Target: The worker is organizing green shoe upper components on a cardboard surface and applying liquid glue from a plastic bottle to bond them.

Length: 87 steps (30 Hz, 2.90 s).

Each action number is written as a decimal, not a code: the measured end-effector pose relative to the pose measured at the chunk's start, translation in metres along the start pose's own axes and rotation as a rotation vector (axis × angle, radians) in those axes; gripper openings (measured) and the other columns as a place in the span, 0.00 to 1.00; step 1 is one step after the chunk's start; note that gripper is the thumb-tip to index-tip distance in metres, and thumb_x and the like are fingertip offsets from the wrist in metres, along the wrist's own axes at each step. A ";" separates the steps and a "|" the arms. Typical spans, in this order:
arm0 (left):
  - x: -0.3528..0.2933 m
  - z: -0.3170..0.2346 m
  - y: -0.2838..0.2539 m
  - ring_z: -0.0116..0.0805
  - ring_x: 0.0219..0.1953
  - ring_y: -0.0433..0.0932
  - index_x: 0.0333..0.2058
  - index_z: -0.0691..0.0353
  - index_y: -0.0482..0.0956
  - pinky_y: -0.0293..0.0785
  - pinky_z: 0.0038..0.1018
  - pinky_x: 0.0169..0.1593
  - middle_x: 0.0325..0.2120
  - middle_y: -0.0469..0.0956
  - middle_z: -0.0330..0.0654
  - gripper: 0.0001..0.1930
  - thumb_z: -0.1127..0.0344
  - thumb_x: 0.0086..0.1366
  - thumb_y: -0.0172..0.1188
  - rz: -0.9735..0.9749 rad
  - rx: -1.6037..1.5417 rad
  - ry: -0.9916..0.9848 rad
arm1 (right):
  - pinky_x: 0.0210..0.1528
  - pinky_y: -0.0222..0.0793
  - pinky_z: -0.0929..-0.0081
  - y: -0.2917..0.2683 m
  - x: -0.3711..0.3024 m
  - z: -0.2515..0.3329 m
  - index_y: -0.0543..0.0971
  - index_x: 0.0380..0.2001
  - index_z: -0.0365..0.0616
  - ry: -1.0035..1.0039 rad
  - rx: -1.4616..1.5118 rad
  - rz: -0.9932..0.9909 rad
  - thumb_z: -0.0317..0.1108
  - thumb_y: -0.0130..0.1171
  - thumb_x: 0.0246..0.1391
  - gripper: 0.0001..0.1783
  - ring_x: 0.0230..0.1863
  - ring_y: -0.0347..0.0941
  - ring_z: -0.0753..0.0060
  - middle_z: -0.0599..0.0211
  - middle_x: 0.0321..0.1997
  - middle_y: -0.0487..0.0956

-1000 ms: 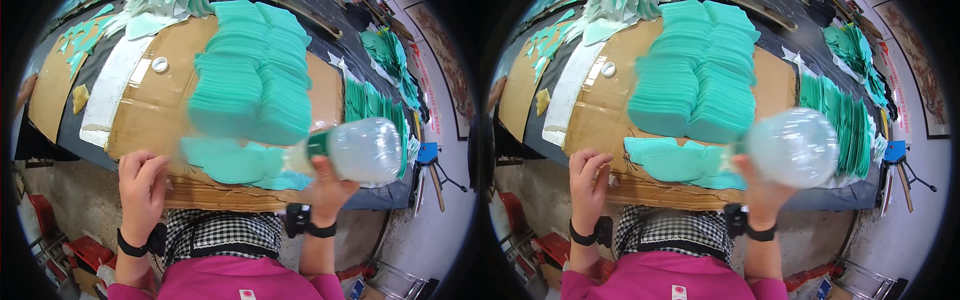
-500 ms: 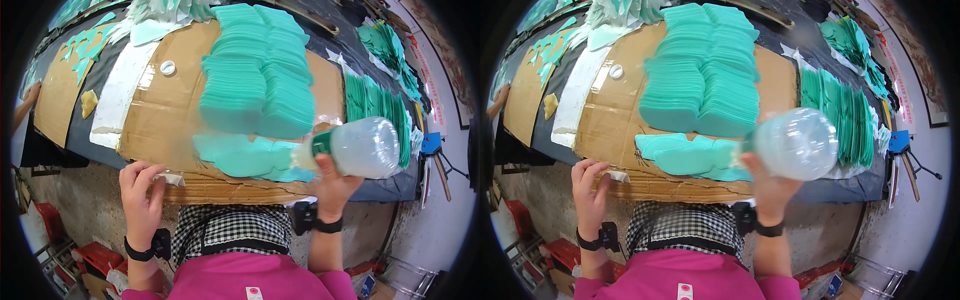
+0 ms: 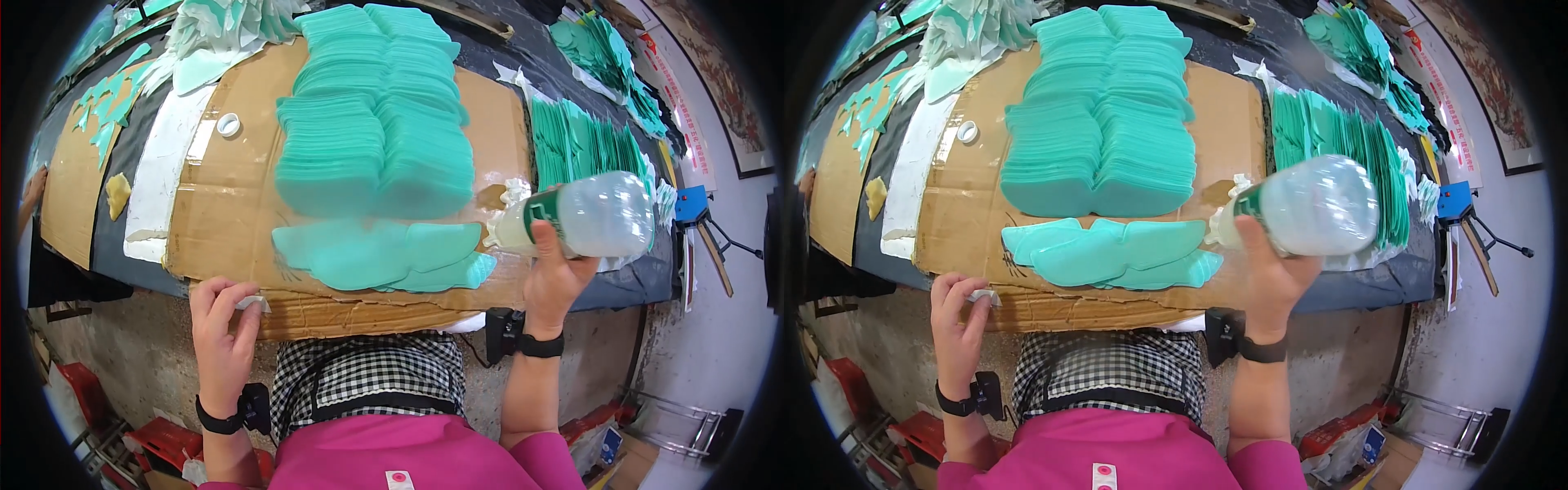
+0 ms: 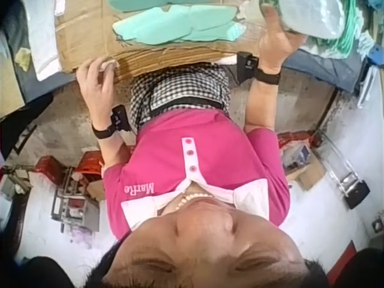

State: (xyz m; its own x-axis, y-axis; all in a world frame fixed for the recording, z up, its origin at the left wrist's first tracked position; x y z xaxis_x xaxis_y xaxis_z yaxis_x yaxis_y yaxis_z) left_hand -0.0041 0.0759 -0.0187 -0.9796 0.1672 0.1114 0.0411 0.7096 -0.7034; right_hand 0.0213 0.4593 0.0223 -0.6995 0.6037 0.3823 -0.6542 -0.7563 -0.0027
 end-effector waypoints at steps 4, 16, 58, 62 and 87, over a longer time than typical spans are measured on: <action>0.005 -0.008 -0.001 0.42 0.47 0.74 0.43 0.65 0.80 0.70 0.32 0.51 0.42 0.72 0.45 0.11 0.78 0.60 0.61 -0.003 0.030 0.044 | 0.53 0.74 0.72 0.016 -0.004 -0.006 0.77 0.53 0.34 0.004 0.145 -0.029 0.26 0.79 0.45 0.31 0.47 0.78 0.71 0.63 0.48 0.81; -0.015 0.009 -0.004 0.46 0.48 0.73 0.43 0.64 0.81 0.72 0.35 0.53 0.45 0.73 0.47 0.12 0.76 0.58 0.62 -0.023 0.032 0.002 | 0.55 0.73 0.70 0.160 -0.081 0.033 0.73 0.59 0.40 -0.180 -0.142 0.599 0.26 0.76 0.44 0.37 0.53 0.78 0.68 0.58 0.55 0.80; -0.004 -0.030 0.012 0.49 0.50 0.72 0.36 0.61 0.75 0.68 0.39 0.54 0.44 0.74 0.47 0.16 0.73 0.48 0.72 0.045 0.179 0.080 | 0.49 0.76 0.72 0.084 -0.044 0.010 0.78 0.54 0.38 0.148 0.364 0.400 0.29 0.79 0.45 0.31 0.46 0.79 0.74 0.67 0.48 0.83; 0.017 -0.057 0.036 0.50 0.52 0.70 0.38 0.59 0.75 0.67 0.41 0.56 0.47 0.72 0.46 0.21 0.73 0.45 0.74 0.169 0.197 0.234 | 0.59 0.76 0.63 0.004 -0.018 -0.013 0.68 0.64 0.41 0.158 0.246 0.166 0.31 0.76 0.49 0.40 0.59 0.75 0.63 0.57 0.59 0.77; 0.068 -0.117 0.043 0.50 0.58 0.69 0.30 0.55 0.79 0.63 0.55 0.63 0.47 0.75 0.40 0.17 0.67 0.42 0.78 0.117 0.342 0.872 | 0.75 0.56 0.50 -0.114 -0.023 -0.038 0.59 0.71 0.44 0.192 0.774 -0.187 0.56 0.61 0.62 0.44 0.68 0.66 0.60 0.59 0.66 0.70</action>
State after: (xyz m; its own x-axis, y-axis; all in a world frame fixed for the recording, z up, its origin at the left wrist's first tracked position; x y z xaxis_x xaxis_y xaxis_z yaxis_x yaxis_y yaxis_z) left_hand -0.0458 0.1981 0.0409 -0.4746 0.7757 0.4159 -0.0660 0.4398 -0.8957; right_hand 0.1008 0.5411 -0.0211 -0.6813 0.7168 0.1484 -0.4301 -0.5561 0.7112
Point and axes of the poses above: each hand's wrist, its own x-axis towards the middle knuckle, its own y-axis out of the palm, z = x × y, the point moved 5 cm from there along x, towards the middle knuckle
